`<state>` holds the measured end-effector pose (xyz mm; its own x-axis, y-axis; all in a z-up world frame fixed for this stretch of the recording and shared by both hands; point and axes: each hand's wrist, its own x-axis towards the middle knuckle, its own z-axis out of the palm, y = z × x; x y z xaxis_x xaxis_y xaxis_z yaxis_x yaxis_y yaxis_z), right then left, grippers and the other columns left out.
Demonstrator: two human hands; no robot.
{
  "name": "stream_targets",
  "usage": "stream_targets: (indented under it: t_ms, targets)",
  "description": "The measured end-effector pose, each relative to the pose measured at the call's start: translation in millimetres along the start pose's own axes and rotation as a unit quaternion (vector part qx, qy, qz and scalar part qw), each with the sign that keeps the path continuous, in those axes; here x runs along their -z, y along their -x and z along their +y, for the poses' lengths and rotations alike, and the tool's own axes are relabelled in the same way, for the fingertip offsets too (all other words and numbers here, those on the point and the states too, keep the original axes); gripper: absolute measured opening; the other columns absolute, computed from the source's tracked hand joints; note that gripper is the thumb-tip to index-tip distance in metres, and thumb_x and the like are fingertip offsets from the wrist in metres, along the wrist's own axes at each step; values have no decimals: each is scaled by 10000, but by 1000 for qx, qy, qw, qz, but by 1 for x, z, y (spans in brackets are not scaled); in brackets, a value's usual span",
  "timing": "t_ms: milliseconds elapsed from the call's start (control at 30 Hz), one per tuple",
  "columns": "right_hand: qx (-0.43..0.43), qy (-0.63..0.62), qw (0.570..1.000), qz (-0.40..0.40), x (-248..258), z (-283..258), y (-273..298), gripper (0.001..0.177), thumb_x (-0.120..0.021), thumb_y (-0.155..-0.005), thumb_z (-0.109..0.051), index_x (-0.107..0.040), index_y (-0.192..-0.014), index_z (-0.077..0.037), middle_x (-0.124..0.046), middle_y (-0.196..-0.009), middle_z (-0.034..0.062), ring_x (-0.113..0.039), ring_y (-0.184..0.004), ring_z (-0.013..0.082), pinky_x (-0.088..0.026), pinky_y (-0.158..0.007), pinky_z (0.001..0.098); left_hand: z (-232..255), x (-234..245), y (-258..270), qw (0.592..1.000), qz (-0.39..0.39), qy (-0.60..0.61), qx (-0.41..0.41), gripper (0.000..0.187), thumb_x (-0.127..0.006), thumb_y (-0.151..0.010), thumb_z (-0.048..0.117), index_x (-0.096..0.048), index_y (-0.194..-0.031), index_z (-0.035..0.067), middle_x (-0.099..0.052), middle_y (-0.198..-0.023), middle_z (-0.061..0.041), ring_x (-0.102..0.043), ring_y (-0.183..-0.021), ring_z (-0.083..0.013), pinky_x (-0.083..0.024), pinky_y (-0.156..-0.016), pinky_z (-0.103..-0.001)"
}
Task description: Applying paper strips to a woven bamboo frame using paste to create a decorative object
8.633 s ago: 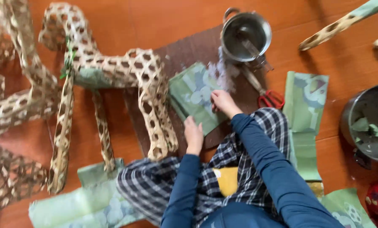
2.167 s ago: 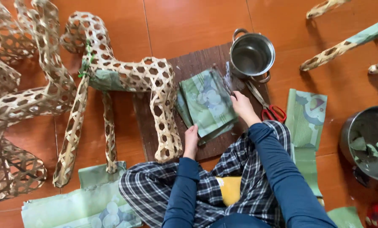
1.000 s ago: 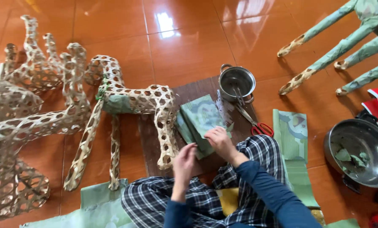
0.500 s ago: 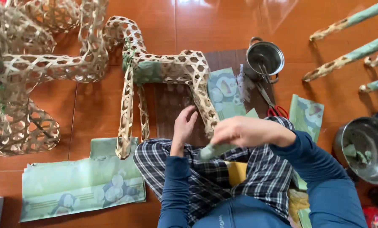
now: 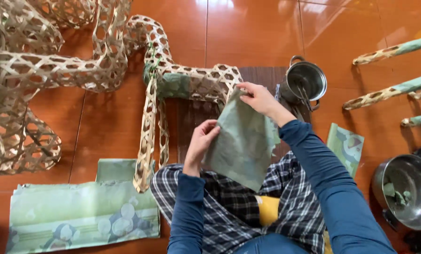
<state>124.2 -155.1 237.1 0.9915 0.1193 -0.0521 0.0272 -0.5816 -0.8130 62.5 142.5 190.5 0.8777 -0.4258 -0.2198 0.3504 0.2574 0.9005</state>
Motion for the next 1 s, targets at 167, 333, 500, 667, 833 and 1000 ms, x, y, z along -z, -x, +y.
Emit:
stream_targets:
  t_ms: [167,333,500,667,833,1000]
  targets:
    - [-74,161,980,85,-4,-30,-33,747,-791,-977,-233,-482,-1623,-444,-782,-1076,91,-763,-1106,375,-596,-982,538,-58,31,-94,997,38,8,-62,325,-790,-1033,137,-766,-1357,130,-769,-948,-20,-699,-851,-91,-589,-772,-257]
    - [-92,161,975,122,-17,-18,-50,794,-766,-980,-147,-421,-1674,-318,-756,-1178,215,-728,-1153,465,-572,-1019,596,-73,26,-115,996,65,-33,-56,321,-776,-1018,114,-787,-1337,138,-759,-947,-28,-659,-866,-102,-552,-765,-252]
    - [-163,114,972,123,-18,7,-58,787,-765,-997,-227,-398,-1678,-368,-774,-1050,108,-743,-1114,375,-575,-1002,539,-83,27,-127,995,75,-42,-41,320,-772,-1010,100,-794,-1327,137,-751,-921,-35,-646,-848,-106,-535,-741,-242]
    - [-222,89,963,126,-14,24,-65,700,-737,-1006,-352,-438,-1637,-403,-783,-1057,26,-754,-1113,283,-572,-1002,506,-79,27,-129,993,77,-60,-62,306,-782,-1008,114,-800,-1312,136,-758,-948,-42,-645,-873,-102,-526,-750,-245]
    - [28,516,827,220,-60,20,-43,569,-702,-1010,-196,-554,-1545,-73,-619,-1345,222,-616,-1276,404,-501,-1053,542,-84,29,-131,996,73,-35,-46,320,-816,-990,119,-809,-1309,137,-777,-933,-60,-674,-854,-116,-545,-748,-251]
    - [23,408,866,287,-147,-19,5,792,-686,-1042,-426,-466,-1587,106,-396,-1587,476,-439,-1473,629,-449,-1137,699,-98,35,-142,996,39,-64,-52,352,-841,-972,131,-801,-1322,127,-785,-964,-83,-669,-882,-134,-565,-768,-292]
